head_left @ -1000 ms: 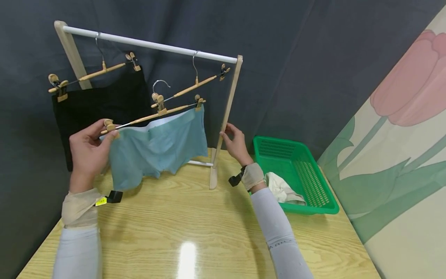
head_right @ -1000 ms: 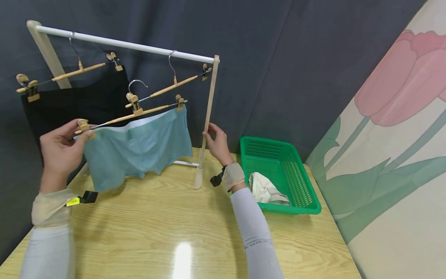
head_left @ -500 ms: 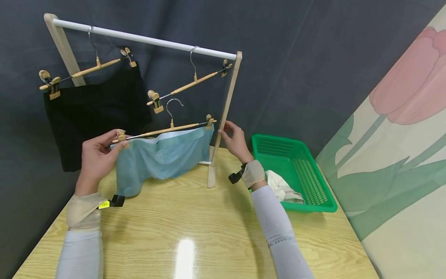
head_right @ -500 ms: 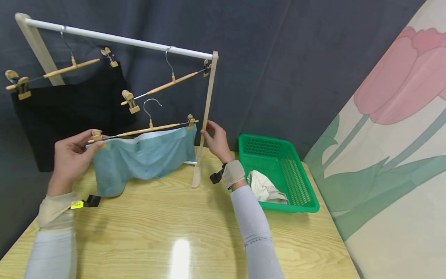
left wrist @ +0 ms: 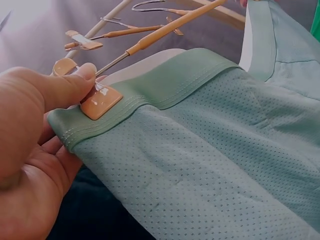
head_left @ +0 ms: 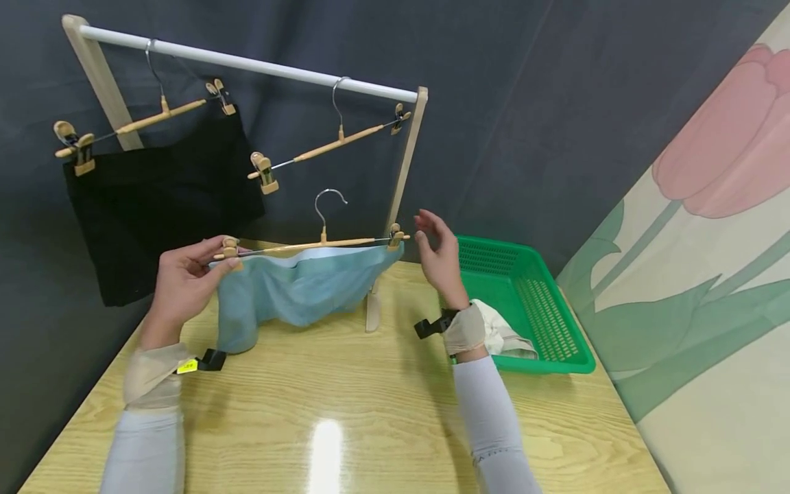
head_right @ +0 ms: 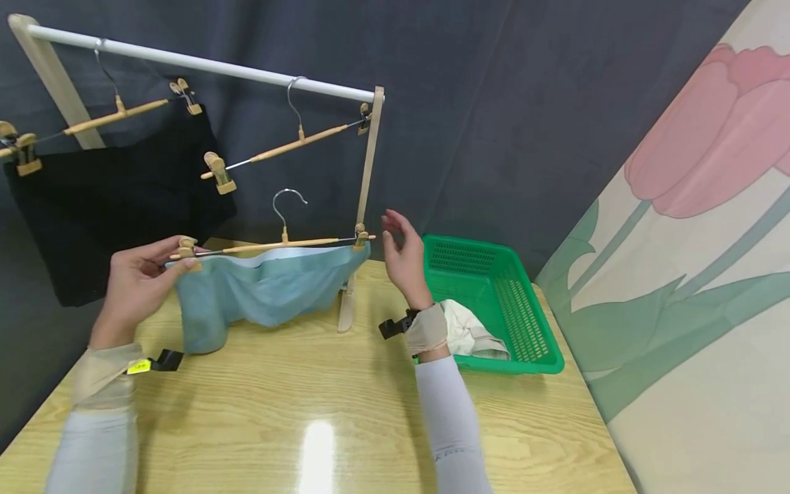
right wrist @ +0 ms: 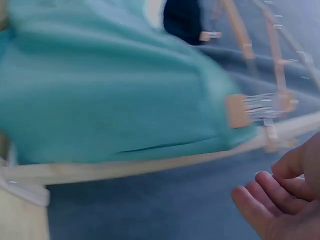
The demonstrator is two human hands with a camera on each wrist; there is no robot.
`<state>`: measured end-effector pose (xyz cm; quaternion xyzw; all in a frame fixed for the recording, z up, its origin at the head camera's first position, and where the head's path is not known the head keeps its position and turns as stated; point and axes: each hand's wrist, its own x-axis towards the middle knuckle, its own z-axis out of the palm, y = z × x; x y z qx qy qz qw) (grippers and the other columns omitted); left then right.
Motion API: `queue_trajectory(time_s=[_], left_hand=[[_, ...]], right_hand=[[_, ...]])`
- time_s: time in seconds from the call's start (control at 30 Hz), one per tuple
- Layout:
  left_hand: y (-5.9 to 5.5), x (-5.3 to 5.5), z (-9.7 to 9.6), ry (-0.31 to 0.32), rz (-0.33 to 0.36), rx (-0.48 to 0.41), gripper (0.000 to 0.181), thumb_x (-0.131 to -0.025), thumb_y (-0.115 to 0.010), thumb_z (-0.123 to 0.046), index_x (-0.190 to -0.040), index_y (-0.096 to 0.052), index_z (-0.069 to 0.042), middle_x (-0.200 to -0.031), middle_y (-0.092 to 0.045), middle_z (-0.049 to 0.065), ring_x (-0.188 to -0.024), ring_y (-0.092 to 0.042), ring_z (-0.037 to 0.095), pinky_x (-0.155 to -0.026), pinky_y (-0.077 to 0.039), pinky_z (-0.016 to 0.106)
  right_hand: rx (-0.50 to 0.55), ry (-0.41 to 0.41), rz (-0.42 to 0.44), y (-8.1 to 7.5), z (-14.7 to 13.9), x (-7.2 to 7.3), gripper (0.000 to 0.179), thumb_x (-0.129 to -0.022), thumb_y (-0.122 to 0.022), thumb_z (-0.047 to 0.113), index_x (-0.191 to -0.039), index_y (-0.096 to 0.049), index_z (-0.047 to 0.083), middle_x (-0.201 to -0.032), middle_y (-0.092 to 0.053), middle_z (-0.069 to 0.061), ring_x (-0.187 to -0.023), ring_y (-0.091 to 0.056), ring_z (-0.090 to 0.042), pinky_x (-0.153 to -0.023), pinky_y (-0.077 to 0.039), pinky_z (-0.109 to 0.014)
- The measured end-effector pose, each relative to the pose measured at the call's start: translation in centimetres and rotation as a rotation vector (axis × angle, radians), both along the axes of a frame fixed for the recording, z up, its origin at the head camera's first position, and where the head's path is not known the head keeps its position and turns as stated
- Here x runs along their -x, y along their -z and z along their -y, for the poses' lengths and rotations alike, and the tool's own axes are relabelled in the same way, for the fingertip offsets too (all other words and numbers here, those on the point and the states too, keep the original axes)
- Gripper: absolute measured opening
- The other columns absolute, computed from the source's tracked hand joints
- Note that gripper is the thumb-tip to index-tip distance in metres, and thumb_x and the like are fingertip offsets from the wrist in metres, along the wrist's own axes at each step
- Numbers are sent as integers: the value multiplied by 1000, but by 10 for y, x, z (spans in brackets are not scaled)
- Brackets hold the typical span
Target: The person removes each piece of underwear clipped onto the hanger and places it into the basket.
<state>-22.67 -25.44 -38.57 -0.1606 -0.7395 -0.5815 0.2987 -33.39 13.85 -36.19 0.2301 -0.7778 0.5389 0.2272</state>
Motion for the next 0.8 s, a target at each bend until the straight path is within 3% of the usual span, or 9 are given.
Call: queue_trajectory(time_s=[0.13,0.23,0.4,0.57,0.67,0.8], left_hand=[[-4,3,-9,39,-15,-22,38,-88,-68,16,-125,-66,11,-105,-74,-20,-86,-69,-3,-70,-54,12],[-7,6,-16,83,-32,-39,39,-86,-68,18,-125,-65,13,-105,-75,-18,-84,-69,-3,-69,-53,12],[-10,13,-30,180,-61,-90,39,-84,-68,22,-122,-64,17,-105,-76,-11,-82,-70,-2,-67,-54,13],[-15,20,-45,264,-61,-74,36,-87,-68,17,-123,-66,14,-106,-77,-10,-84,-70,0,-65,-53,14],[-18,24,-54,320,-66,-68,33,-89,-68,15,-122,-67,13,-105,-77,-8,-85,-69,4,-64,-52,16],[-19,27,-64,375,-89,-88,31,-88,-68,15,-119,-68,14,-105,-77,-5,-80,-66,6,-60,-48,18]], right_hand=[[81,86,-154,-15,-10,-25,33,-102,-53,-4,-134,-61,-5,-132,-61,-24,-124,-58,-37,-99,-50,-53],[113,86,-297,-25,-9,-42,26,-101,-53,-6,-123,-67,-7,-123,-64,-24,-116,-61,-36,-100,-52,-45],[-16,26,-473,-33,5,-67,19,-97,-60,-7,-112,-72,-4,-110,-70,-20,-100,-66,-32,-87,-53,-34],[-223,36,-509,-31,17,-82,29,-89,-76,0,-118,-71,0,-115,-69,-15,-108,-63,-30,-87,-53,-41],[-285,66,-481,-29,19,-86,36,-87,-80,5,-121,-70,1,-118,-68,-13,-113,-61,-29,-94,-51,-41],[-352,124,-418,-25,18,-90,38,-87,-82,13,-123,-71,4,-117,-70,-11,-110,-62,-28,-95,-51,-41]])
